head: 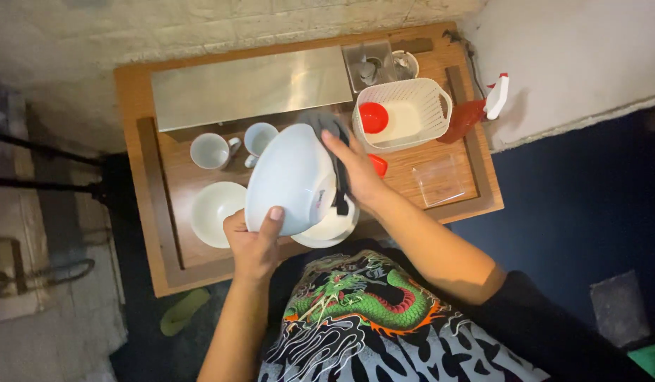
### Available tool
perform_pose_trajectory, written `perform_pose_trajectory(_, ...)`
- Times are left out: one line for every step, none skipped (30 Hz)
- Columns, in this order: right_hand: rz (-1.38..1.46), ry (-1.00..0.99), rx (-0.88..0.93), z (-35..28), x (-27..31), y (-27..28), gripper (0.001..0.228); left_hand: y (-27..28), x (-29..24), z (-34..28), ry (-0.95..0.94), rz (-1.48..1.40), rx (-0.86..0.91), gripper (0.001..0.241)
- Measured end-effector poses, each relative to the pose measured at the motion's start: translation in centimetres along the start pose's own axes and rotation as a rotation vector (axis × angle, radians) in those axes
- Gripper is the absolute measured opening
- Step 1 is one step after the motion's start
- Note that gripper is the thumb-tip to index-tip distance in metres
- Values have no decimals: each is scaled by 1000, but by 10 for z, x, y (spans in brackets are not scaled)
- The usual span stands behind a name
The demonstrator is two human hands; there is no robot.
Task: Drying bowls and plates with a cloth and kemudian wiping down the counter surface.
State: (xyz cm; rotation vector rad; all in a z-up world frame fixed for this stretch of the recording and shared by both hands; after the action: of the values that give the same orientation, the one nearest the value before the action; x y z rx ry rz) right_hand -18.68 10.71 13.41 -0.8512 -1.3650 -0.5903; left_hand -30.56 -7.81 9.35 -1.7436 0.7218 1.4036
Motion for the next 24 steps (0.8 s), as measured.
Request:
perform_pose_trajectory(241,-183,-45,-5,-6,-8,44,7,2,4,-36,-122,-32,29)
perform_pose_trajectory(486,-364,-91,-10,-12,-17,45,14,4,8,-67,-245,-62,33)
perform_pose_trajectory(488,-354,-108,-9,-14,-22,45,20,9,14,-62,-245,-44,33)
perform_pose_trajectory(597,-403,-158,-13,-19,-25,45,25,16,16,-34,-280,-6,39)
perform_pose_trajectory(708,-450,-208,-17,-23,-28,46,28,24,18,-4,-315,32,45)
perform_pose_trajectory(712,-445,-229,-17,-23,-27,46,31,10,19,9,-315,49,45)
perform_pose_trajectory(675,-376,-270,-17,-21,-24,44,31,-4,20,56,-281,152,51)
perform_pose_trajectory(637,-299,-315,-16,-18,-18,43,28,-16,25,98,-248,264,58)
perform_pose_trajectory(639,-285,-340,-16,-18,-15,43,32,-23,34,108,-249,291,58)
perform_pose_trajectory(460,-203,-366,-17,-15,-7,41,32,-28,42,153,-207,382,62)
perform_pose_trajectory(279,-125,-391,-19,-11,0,38,31,-33,51,197,-164,473,66)
perform_pose_trajectory(279,-121,-421,-24,-11,1,38,27,-32,54,212,-164,499,66)
perform_pose_trajectory(110,-77,-425,-29,-9,3,36,23,-28,57,283,-133,540,64)
perform_pose_trajectory(-59,-39,-426,-32,-8,5,35,19,-24,61,354,-101,581,63)
perform_pose_trajectory(-62,-42,-454,-39,-4,4,35,14,-19,58,368,-101,606,63)
perform_pose_trajectory(-170,-6,-441,-42,2,1,34,11,-16,55,403,-146,613,60)
perform_pose_trajectory(-280,27,-426,-45,9,-3,34,8,-13,53,438,-190,619,57)
perform_pose_trajectory(-281,25,-440,-50,20,-7,34,3,-8,54,445,-190,631,57)
perform_pose_trajectory(-460,130,-423,-54,34,-14,40,0,-3,56,420,-185,598,56)
perform_pose_trajectory(-631,222,-392,-61,48,-24,46,1,0,51,403,-177,552,55)
perform_pose_trajectory(-627,208,-396,-65,48,-27,46,-4,0,49,418,-174,551,55)
perform_pose_trajectory(-812,346,-342,-69,53,-33,52,-9,1,49,414,-236,517,58)
perform_pose_trajectory(-995,484,-279,-73,56,-40,59,-13,1,49,409,-298,483,60)
perform_pose_trajectory(-996,482,-284,-74,45,-34,59,-18,-5,52,412,-297,487,60)
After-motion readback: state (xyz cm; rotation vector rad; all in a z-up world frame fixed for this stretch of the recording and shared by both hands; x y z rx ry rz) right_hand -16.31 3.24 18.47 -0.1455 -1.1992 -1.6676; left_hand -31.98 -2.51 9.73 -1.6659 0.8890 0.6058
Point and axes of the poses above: each hand's wrist, its own z-axis towards the middle knuckle, its own y-axis out of the back of the hand, x = y × z, the point moved 3 cm from there along z, towards the middle knuckle, and after that the axes turned 3 degrees about y, right-handed, at the moved point
